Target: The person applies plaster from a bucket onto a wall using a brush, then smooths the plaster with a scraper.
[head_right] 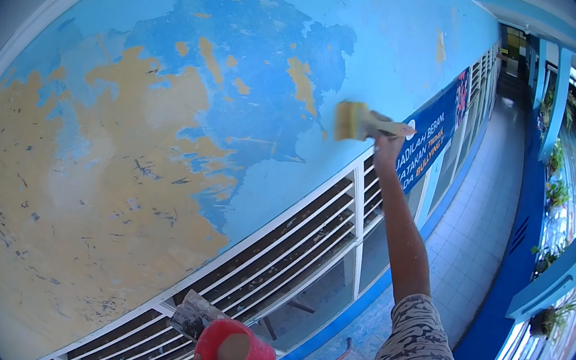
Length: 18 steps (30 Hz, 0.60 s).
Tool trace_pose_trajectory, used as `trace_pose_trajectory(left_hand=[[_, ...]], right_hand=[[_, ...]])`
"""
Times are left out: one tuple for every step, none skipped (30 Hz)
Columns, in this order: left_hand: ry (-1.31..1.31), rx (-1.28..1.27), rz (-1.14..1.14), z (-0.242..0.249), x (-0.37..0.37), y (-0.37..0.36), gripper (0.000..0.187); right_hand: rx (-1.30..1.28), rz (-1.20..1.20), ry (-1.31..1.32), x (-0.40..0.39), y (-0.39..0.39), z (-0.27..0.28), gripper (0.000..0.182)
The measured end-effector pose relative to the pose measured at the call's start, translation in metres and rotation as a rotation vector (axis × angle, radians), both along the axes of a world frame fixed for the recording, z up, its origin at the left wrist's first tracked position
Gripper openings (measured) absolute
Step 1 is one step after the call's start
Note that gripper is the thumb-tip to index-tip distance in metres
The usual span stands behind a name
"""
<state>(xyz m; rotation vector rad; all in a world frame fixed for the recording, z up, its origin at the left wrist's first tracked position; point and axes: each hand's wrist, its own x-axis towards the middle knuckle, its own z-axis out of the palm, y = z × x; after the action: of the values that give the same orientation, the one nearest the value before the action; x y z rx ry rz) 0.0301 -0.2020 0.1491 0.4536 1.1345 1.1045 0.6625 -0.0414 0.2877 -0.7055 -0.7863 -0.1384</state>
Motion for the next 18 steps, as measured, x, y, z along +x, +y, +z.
trace_pose_trajectory(left_hand=[[0.101, 0.072, 0.051, 0.012, 0.008, -0.012, 0.074], [0.202, 0.140, 0.103, 0.018, 0.012, -0.018, 0.074], [0.200, 0.132, 0.111, 0.013, 0.007, -0.019, 0.074], [0.144, 0.084, 0.086, 0.003, -0.004, -0.017, 0.074], [0.086, 0.042, 0.059, -0.006, -0.011, -0.013, 0.074], [0.079, 0.044, 0.059, -0.014, -0.012, -0.008, 0.074], [0.066, 0.041, 0.036, -0.021, -0.013, -0.003, 0.074], [0.057, 0.036, 0.012, -0.028, -0.015, 0.001, 0.074], [0.049, 0.030, -0.013, -0.034, -0.018, 0.004, 0.074], [0.041, 0.023, -0.037, -0.040, -0.020, 0.006, 0.073], [0.031, 0.018, -0.061, -0.045, -0.021, 0.009, 0.073], [0.020, 0.015, -0.083, -0.049, -0.022, 0.012, 0.073], [0.012, 0.010, -0.102, -0.052, -0.023, 0.013, 0.073], [0.003, 0.002, -0.118, -0.053, -0.025, 0.011, 0.073], [0.003, -0.001, -0.111, -0.050, -0.023, 0.009, 0.073], [0.012, 0.012, -0.075, -0.043, -0.018, 0.008, 0.072], [0.017, 0.024, -0.039, -0.039, -0.013, 0.006, 0.071], [0.012, 0.019, -0.031, -0.037, -0.012, 0.003, 0.071]], right_hand=[[0.073, -0.229, 0.014, 0.043, 0.004, -0.005, 0.035], [0.144, -0.456, 0.028, 0.069, 0.011, -0.010, 0.035], [0.138, -0.448, 0.024, 0.065, 0.014, -0.011, 0.035], [0.158, -0.477, 0.101, 0.058, 0.016, -0.013, 0.034], [0.184, -0.510, 0.177, 0.051, 0.020, -0.015, 0.033], [-0.058, -0.820, 0.016, 0.021, 0.029, -0.026, 0.024], [-0.112, -0.917, -0.321, -0.032, 0.033, -0.022, 0.014], [0.171, -0.911, -0.238, -0.085, 0.071, -0.055, 0.017], [-0.107, -0.945, -0.460, -0.164, 0.031, -0.039, 0.035], [-0.041, -0.737, -0.511, -0.206, 0.027, -0.073, 0.046], [0.034, -0.634, -0.560, -0.256, 0.015, -0.077, 0.035], [-0.044, -0.341, -0.655, -0.291, -0.015, -0.057, 0.025], [-0.043, -0.338, -0.655, -0.294, -0.028, -0.047, 0.025], [-0.195, -0.150, -0.669, -0.293, -0.039, -0.042, 0.024], [-0.345, 0.041, -0.679, -0.288, -0.046, -0.042, 0.024], [-0.242, 0.036, -0.585, -0.263, -0.040, -0.029, 0.022], [-0.328, -0.064, -0.563, -0.226, -0.030, -0.030, 0.025], [-0.048, 0.547, 0.040, -0.184, -0.014, -0.040, 0.033]])
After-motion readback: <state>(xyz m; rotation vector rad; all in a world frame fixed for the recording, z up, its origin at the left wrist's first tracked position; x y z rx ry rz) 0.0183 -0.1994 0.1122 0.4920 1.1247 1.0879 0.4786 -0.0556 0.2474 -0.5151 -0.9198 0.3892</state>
